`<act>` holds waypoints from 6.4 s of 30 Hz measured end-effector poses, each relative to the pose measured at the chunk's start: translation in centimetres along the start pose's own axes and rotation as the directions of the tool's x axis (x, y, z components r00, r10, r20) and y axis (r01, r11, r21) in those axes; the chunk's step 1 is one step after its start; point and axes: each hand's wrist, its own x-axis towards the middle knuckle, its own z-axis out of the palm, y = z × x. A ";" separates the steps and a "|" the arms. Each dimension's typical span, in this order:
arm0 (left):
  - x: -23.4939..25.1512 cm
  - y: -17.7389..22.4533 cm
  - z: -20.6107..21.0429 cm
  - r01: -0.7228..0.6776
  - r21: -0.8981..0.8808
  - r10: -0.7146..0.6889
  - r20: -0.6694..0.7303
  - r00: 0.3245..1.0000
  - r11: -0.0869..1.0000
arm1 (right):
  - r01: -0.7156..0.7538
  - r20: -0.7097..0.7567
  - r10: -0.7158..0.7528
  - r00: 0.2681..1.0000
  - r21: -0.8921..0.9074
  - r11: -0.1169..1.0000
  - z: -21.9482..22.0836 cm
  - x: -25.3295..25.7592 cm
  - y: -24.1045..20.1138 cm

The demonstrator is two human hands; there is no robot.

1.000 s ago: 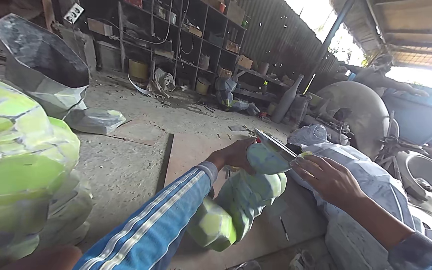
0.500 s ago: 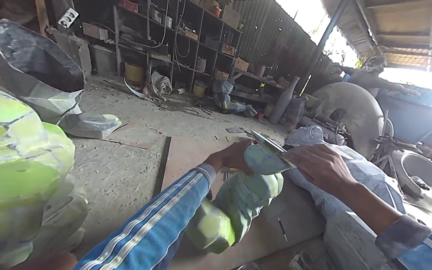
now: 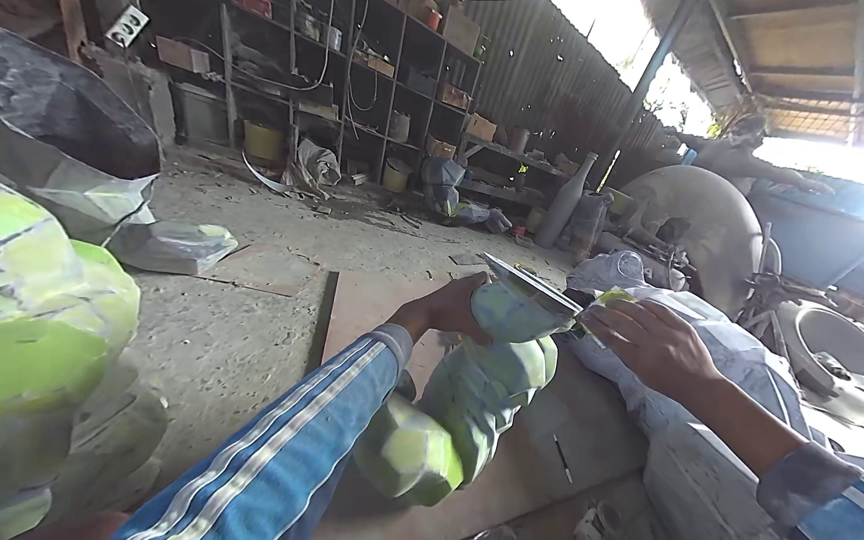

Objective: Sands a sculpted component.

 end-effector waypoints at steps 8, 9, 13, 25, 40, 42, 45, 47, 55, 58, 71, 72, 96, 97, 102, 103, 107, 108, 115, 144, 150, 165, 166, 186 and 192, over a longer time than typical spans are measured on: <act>0.1 0.1 0.2 -0.005 -0.013 0.005 0.002 1.000 1.000 | 0.025 -0.045 -0.019 0.999 0.135 0.991 -0.8 3.0 0.3; 0.2 0.1 0.2 0.000 -0.013 0.000 0.003 1.000 1.000 | 0.052 -0.027 -0.048 0.998 0.132 0.990 -0.5 3.0 0.0; 0.1 0.0 0.2 0.008 -0.025 -0.007 0.012 1.000 1.000 | 0.089 0.010 -0.090 0.996 0.081 0.993 0.3 2.1 -0.7; -0.2 -0.1 0.0 -0.012 -0.023 0.012 0.005 1.000 1.000 | 0.062 -0.061 -0.060 0.996 0.038 0.997 2.2 -1.6 0.6; -0.2 0.3 0.4 -0.018 0.005 0.018 0.004 1.000 1.000 | 0.007 -0.033 -0.009 0.999 -0.075 0.997 2.7 -2.1 0.1; -0.2 0.1 0.4 -0.018 0.002 0.018 -0.001 1.000 1.000 | 0.000 -0.025 -0.002 1.000 -0.066 0.998 2.6 -2.5 0.6; -0.2 0.1 0.4 -0.013 -0.002 0.013 0.003 1.000 1.000 | -0.011 -0.054 0.010 0.998 -0.018 1.000 1.8 -2.0 1.2; -0.1 0.1 0.4 -0.012 -0.002 0.012 0.006 1.000 1.000 | -0.007 -0.080 0.008 0.997 0.011 1.000 1.0 -0.9 0.9; -0.2 0.4 0.7 -0.014 -0.015 0.014 0.005 1.000 1.000 | 0.099 -0.092 -0.089 0.992 0.111 0.989 0.1 5.4 -1.6; -0.3 0.4 0.6 -0.004 -0.008 0.004 0.009 1.000 1.000 | 0.091 -0.004 -0.091 0.996 0.098 0.991 0.3 5.9 -2.1; -1.2 0.4 0.0 -0.050 -0.008 0.050 -0.004 0.999 0.999 | 0.092 -0.029 -0.090 0.996 0.079 0.993 -0.2 1.9 -2.5; -1.3 0.4 0.0 -0.054 -0.003 0.054 -0.006 0.999 0.999 | 0.093 -0.040 -0.090 0.995 0.089 0.992 -0.1 1.4 -2.4; -4.0 3.2 0.3 -0.076 0.118 0.086 -0.081 0.993 0.990 | -0.051 -0.261 0.213 0.942 0.513 0.857 -1.6 0.1 -4.0; -3.8 3.3 0.2 -0.068 0.134 0.078 -0.078 0.994 0.989 | -0.047 -0.264 0.207 0.942 0.507 0.861 -1.4 0.0 -4.0; -3.4 3.5 -0.8 0.036 0.130 -0.031 -0.045 0.999 0.991 | -0.030 -0.264 0.182 0.947 0.492 0.870 -0.4 -0.3 -3.4; -3.4 3.3 -1.0 0.049 0.111 -0.045 -0.036 0.998 0.993 | -0.019 -0.265 0.170 0.949 0.489 0.872 -0.1 -0.3 -3.4; -3.4 2.7 -1.3 0.069 0.043 -0.069 -0.004 0.998 0.997 | 0.029 -0.286 0.119 0.951 0.464 0.885 1.0 0.4 -3.2; -3.4 2.6 -1.3 0.060 0.030 -0.060 0.003 0.998 0.998 | 0.042 -0.297 0.107 0.949 0.454 0.890 1.2 0.8 -3.2; -3.7 2.8 -1.6 0.086 0.016 -0.087 0.028 0.996 0.996 | 0.096 -0.345 0.001 0.939 0.264 0.960 2.0 2.1 -4.0; -4.0 2.2 -2.6 0.039 -0.096 -0.027 0.130 0.991 0.995 | 0.081 -0.333 0.029 0.943 0.312 0.947 2.0 1.5 -4.0; -4.2 2.5 -3.0 0.078 -0.075 -0.066 0.144 0.987 0.994 | 0.037 -0.317 0.066 0.946 0.308 0.951 3.8 0.1 -3.6; -4.4 2.3 -3.0 0.070 -0.092 -0.058 0.126 0.990 0.993 | -0.008 -0.391 0.137 0.910 0.315 0.949 2.9 0.1 -4.5; -4.4 2.3 -3.0 0.072 -0.088 -0.061 0.125 0.990 0.993 | -0.004 -0.395 0.138 0.908 0.321 0.947 2.9 0.1 -4.5; -4.7 1.7 -3.0 0.052 -0.169 -0.034 0.104 0.994 0.984 | -0.035 -0.254 0.114 0.961 0.296 0.954 -0.9 4.8 -4.0; -4.4 2.1 -2.8 0.053 -0.117 -0.043 0.094 0.995 0.992 | 0.063 -0.135 -0.030 0.990 0.251 0.966 -1.2 7.9 -4.7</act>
